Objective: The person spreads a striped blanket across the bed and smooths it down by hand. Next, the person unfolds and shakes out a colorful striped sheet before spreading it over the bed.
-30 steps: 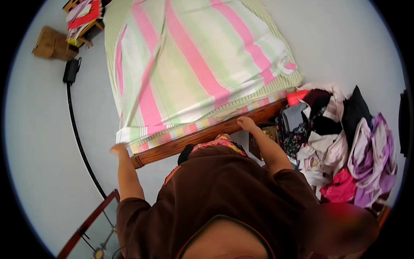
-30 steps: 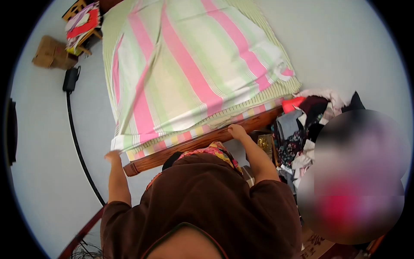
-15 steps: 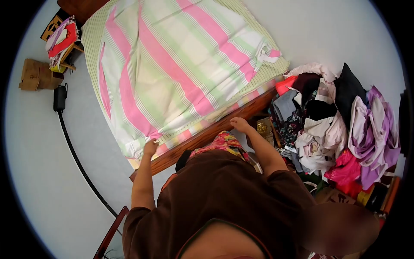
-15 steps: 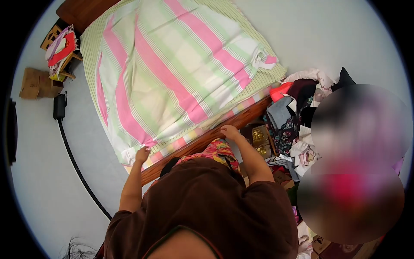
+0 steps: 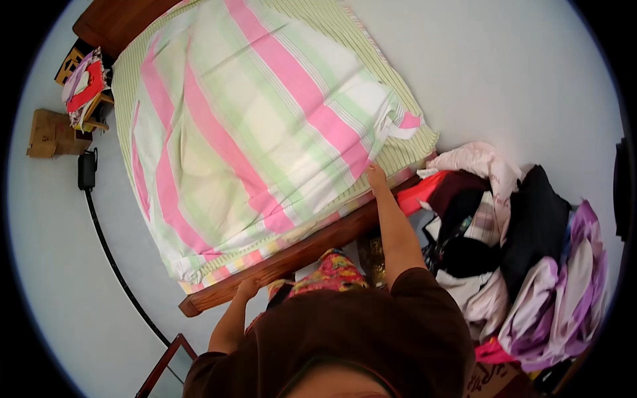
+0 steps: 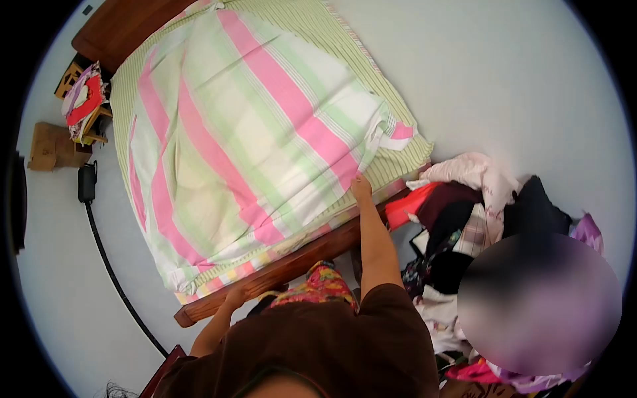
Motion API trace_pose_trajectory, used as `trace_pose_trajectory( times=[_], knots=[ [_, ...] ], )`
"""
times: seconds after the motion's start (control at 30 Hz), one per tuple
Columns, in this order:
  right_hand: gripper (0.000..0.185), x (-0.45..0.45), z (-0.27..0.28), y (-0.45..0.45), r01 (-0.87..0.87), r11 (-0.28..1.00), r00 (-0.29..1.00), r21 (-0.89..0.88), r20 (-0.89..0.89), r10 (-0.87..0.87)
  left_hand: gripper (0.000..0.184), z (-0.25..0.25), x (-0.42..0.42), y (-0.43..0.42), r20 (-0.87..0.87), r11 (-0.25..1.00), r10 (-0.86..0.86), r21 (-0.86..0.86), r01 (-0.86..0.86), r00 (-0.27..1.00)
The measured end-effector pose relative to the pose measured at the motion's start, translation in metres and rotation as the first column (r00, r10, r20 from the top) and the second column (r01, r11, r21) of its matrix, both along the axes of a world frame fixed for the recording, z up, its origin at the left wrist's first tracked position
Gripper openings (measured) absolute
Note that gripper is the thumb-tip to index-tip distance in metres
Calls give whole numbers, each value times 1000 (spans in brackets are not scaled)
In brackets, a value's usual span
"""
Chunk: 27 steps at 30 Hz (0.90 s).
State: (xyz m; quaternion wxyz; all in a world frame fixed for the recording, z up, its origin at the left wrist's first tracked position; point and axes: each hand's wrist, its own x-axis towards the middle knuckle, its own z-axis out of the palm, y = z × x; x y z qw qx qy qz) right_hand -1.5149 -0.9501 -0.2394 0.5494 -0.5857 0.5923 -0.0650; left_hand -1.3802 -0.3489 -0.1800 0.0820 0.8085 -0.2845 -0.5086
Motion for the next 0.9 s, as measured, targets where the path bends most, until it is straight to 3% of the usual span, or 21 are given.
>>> trace_pose_trajectory(
  times=[0.1,0.23,0.3,0.4,0.5,0.6,0.7,0.77,0.83,0.9],
  knots=[
    [49,1,-51,-55,51,991,998,-127,-40,-57,36,2,-7,-67,-39,996,85,43,-83,996],
    [62,24,-14,-84,208,977,974,40,-96,-203,34,-6,-22,-150,-191,920,362,-82,-383,912],
    [65,31,-27,-94,332,943,936,36,-136,-324,33,8,-27,-188,-222,917,366,-77,-390,904],
    [68,32,-85,-104,463,883,878,-77,-98,-469,33,8,-33,-216,-228,930,342,-59,-363,912],
    [74,15,-197,-119,527,850,849,7,44,-527,30,0,-37,-224,-217,938,338,-5,-347,916],
    [62,39,-125,-117,417,876,890,243,87,-448,30,1,-30,-232,-176,955,294,10,-297,939],
    [41,57,-129,-111,273,823,821,498,325,-469,36,-19,-24,-226,-80,951,296,-67,-301,952],
    [35,80,-121,-91,149,889,841,434,416,-345,44,-16,-10,-252,-19,941,325,-95,-325,946],
    [44,106,-45,-44,99,764,757,637,450,-473,63,-3,3,-289,21,905,374,-229,-360,927],
    [58,116,-13,9,-64,683,673,728,537,-509,80,-1,8,-317,161,884,360,-375,-280,919]
  ],
)
